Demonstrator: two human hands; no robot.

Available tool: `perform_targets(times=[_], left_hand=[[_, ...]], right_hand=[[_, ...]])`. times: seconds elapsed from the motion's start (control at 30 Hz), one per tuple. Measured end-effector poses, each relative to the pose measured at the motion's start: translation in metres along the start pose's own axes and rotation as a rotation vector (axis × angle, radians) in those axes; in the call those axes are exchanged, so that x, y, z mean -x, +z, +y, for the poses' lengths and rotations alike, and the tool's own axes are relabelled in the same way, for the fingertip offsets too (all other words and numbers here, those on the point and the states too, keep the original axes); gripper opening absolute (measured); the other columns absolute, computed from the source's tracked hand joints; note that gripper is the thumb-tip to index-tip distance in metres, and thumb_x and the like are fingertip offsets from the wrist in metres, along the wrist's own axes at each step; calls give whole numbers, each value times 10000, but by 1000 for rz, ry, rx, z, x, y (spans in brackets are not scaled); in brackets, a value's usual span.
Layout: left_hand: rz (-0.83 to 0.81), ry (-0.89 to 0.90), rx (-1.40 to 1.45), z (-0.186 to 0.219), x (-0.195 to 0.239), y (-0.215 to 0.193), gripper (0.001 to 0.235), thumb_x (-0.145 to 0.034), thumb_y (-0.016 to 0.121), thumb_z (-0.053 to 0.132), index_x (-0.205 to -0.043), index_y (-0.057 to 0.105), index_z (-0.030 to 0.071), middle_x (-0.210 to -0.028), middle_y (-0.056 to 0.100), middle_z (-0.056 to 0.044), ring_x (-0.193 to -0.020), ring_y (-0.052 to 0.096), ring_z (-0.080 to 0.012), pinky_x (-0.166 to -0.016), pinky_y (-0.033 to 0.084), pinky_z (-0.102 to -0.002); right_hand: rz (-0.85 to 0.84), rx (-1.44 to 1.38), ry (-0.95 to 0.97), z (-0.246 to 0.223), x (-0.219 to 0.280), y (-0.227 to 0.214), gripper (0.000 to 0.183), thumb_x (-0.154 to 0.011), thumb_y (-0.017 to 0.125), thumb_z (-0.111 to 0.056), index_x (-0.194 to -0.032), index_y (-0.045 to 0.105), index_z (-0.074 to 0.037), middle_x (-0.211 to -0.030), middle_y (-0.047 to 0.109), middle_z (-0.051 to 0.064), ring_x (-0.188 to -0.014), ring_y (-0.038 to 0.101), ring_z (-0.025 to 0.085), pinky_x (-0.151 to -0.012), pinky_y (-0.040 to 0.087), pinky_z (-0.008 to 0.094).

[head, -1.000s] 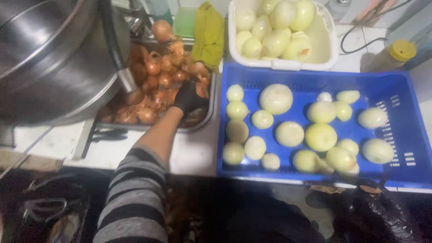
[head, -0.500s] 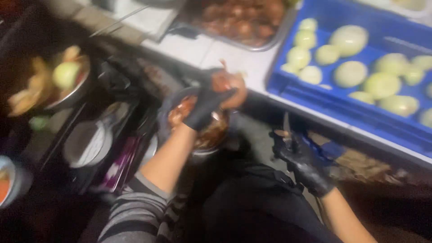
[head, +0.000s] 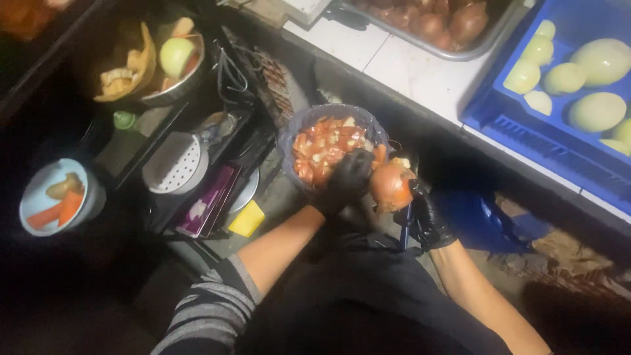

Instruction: Peeling multiple onions with a paring knife and placing them into a blue container.

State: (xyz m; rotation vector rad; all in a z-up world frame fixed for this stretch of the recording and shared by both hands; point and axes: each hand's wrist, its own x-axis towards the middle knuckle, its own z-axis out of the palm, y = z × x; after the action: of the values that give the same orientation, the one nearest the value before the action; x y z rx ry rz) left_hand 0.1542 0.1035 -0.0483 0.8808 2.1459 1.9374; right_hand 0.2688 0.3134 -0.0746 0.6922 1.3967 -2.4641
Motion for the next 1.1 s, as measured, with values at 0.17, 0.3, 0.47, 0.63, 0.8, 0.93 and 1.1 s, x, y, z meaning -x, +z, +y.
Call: perform_targets(times=[0.17,0.3,0.47,0.63,0.8,0.93,1.1], left_hand=[[0,-36,-142,-96,-15,-45,338,-1023,583,235,-1271,593,6,-1245,651,-211,-1203,648,-443,-1094,502,-516],[-532,93,-975,-141,-27,-75,687,-846,719,422,-1385,566,24,-1338,576,-283,-1317,346,-661,-1115,274,-662],[-625,268,-724,-160,-18,-79,424,-971,599,304,-1347,542,114,-1428,571,-145,-1361,398,-444,-1139,301,-538],[-541,169,-280,-174,-37,-88,546,-973,615,174,-1464,432,24,-1484,508,-174,-1392,440,-340,-1171,341,-432],[-524,30,-35,-151,-41,-108,573,-977,620,146,-1491,426,-13,-1471,521,-182,-1373,487,-303,-1161,385,-396],[-515,-49,64,-127,-56,-120,550,-981,619,165,-1475,466,-22,-1429,567,-179,-1333,531,-301,-1133,427,-395],[-525,-149,186,-85,-65,-127,527,-987,617,190,-1455,516,-32,-1376,624,-174,-1282,587,-297,-1098,478,-393]], right_hand=[[40,-130,46,14,-7,4,714,-871,700,-623,-1423,532,-203,-891,641,43,-575,548,122,-430,436,263],[102,-222,40,22,-11,32,721,-846,713,-657,-1398,527,-232,-803,628,31,-503,525,114,-400,416,271],[207,-11,-231,5,-18,86,644,-923,671,-532,-1380,495,-114,-827,614,14,-583,537,95,-507,444,275],[388,273,-158,-39,-14,150,501,-984,534,-492,-1341,561,-141,-788,606,50,-520,509,118,-483,447,284],[510,133,-108,11,10,150,419,-983,559,-348,-1233,633,-20,-913,693,60,-534,561,119,-465,468,297],[460,353,-166,-11,3,158,393,-1039,559,-353,-1245,659,-33,-873,678,110,-612,593,168,-527,472,323],[455,1078,-523,-64,-7,194,493,-921,698,-375,-1332,632,-113,-1072,708,112,-892,680,240,-772,548,377]])
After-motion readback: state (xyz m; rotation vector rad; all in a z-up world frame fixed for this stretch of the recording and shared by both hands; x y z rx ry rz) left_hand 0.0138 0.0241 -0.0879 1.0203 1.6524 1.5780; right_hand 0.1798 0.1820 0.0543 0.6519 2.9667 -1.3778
